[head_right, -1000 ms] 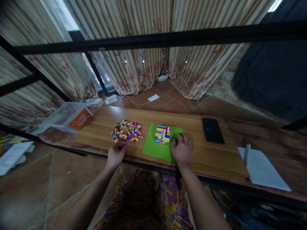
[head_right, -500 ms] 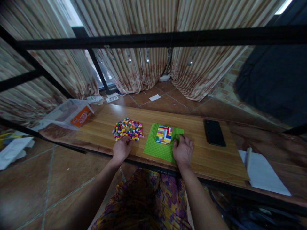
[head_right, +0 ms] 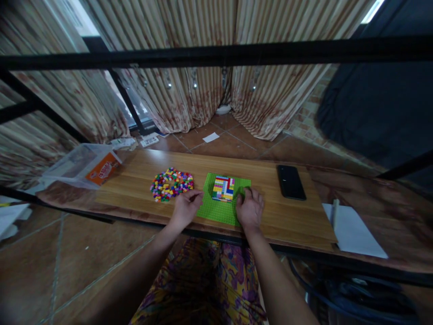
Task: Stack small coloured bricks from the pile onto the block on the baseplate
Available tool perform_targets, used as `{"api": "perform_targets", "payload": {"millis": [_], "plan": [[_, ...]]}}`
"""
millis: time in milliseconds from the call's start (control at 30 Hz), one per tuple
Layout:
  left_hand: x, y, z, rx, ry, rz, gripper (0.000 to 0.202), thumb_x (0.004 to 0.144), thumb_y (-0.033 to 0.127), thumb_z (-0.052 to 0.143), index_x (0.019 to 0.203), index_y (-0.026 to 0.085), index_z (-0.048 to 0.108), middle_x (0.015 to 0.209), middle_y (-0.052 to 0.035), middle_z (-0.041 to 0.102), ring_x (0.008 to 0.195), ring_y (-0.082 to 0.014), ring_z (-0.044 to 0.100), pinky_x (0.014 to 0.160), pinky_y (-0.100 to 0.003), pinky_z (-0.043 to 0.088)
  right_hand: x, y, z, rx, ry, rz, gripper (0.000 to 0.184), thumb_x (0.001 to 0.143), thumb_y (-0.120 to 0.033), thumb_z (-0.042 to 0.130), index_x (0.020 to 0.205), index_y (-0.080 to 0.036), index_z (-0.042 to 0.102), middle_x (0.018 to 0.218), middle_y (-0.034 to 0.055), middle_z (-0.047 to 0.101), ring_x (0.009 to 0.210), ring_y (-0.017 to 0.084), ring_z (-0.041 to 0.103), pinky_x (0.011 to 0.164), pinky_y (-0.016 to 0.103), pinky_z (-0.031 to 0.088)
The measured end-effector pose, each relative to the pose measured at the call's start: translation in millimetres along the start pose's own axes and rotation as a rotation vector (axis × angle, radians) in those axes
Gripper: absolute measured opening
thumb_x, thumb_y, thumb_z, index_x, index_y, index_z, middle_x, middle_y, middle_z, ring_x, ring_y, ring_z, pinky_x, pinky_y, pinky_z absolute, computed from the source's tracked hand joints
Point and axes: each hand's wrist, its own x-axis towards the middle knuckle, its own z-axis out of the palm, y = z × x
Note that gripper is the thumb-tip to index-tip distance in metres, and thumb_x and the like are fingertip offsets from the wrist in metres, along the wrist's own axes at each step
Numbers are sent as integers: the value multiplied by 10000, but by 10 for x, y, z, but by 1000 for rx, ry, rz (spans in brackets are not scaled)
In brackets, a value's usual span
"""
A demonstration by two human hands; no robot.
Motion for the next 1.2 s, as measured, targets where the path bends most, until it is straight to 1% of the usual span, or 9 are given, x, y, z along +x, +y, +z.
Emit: {"api": "perform_targets", "payload": {"millis": [67, 167, 400, 500, 600, 800, 967, 1100, 1200], "plan": [[64, 55, 125, -22, -13, -11, 236, 858, 233, 542, 945, 180, 755, 717, -9, 717, 614, -114, 623, 592, -209, 472, 1, -3, 1, -1, -4, 8, 401, 919, -342, 437, 1199, -135, 636, 1265, 174, 594, 1187, 310, 483, 1040, 478, 360], [136, 86, 228, 11, -24, 43, 213, 860, 204, 550, 939, 182, 747, 769, -19, 731, 682, -119, 649, 643, -211, 484, 0, -1, 11, 6, -7, 16, 402, 918, -341, 440, 1208, -137, 630, 1272, 175, 588, 1191, 310, 481, 1035, 480, 361], [200, 99, 245, 195, -67, 154, 166, 884, 184, 574, 911, 212, 735, 916, -30, 752, 767, -129, 666, 763, -245, 497, -4, 8, 24, 14, 16, 8, 393, 921, -349, 437, 1206, -159, 628, 1260, 156, 595, 1168, 304, 493, 1025, 467, 364], [216, 85, 254, 183, -63, 175, 150, 881, 196, 595, 892, 217, 743, 947, -34, 748, 808, -131, 667, 798, -253, 502, -3, -5, 11, 18, 5, 16, 393, 923, -346, 437, 1209, -153, 626, 1281, 163, 586, 1187, 305, 483, 1024, 463, 365], [236, 62, 267, 148, -81, 181, 143, 871, 197, 608, 866, 207, 751, 922, -35, 739, 808, -129, 659, 806, -259, 503, -2, -14, 2, 23, -8, 23, 396, 922, -342, 438, 1214, -148, 624, 1289, 168, 583, 1191, 306, 481, 1026, 470, 362], [339, -31, 304, 9, -76, 115, 95, 820, 206, 651, 809, 191, 744, 833, -19, 720, 767, -119, 646, 768, -245, 509, -3, -8, 7, 18, -2, 23, 390, 923, -344, 435, 1214, -163, 622, 1293, 152, 578, 1191, 303, 481, 1028, 465, 356], [423, -104, 367, -205, -88, -2, 34, 739, 194, 695, 756, 166, 706, 756, 0, 700, 696, -107, 624, 714, -240, 508, -1, -13, 1, 3, -15, 32, 387, 925, -338, 444, 1214, -156, 626, 1302, 157, 576, 1206, 301, 476, 1040, 456, 357], [445, -135, 392, -385, -88, -93, 88, 655, 189, 746, 710, 159, 683, 697, 21, 671, 653, -93, 597, 708, -243, 496, 1, -16, -3, 1, -22, 31, 394, 923, -332, 450, 1221, -140, 622, 1298, 168, 577, 1206, 301, 480, 1049, 463, 356], [453, -157, 407, -452, -93, -123, 123, 614, 192, 765, 683, 157, 670, 657, 34, 645, 623, -85, 572, 688, -238, 481, 2, -11, 2, 7, -21, 21, 397, 925, -334, 444, 1218, -137, 623, 1291, 170, 582, 1199, 302, 484, 1048, 465, 356]]}}
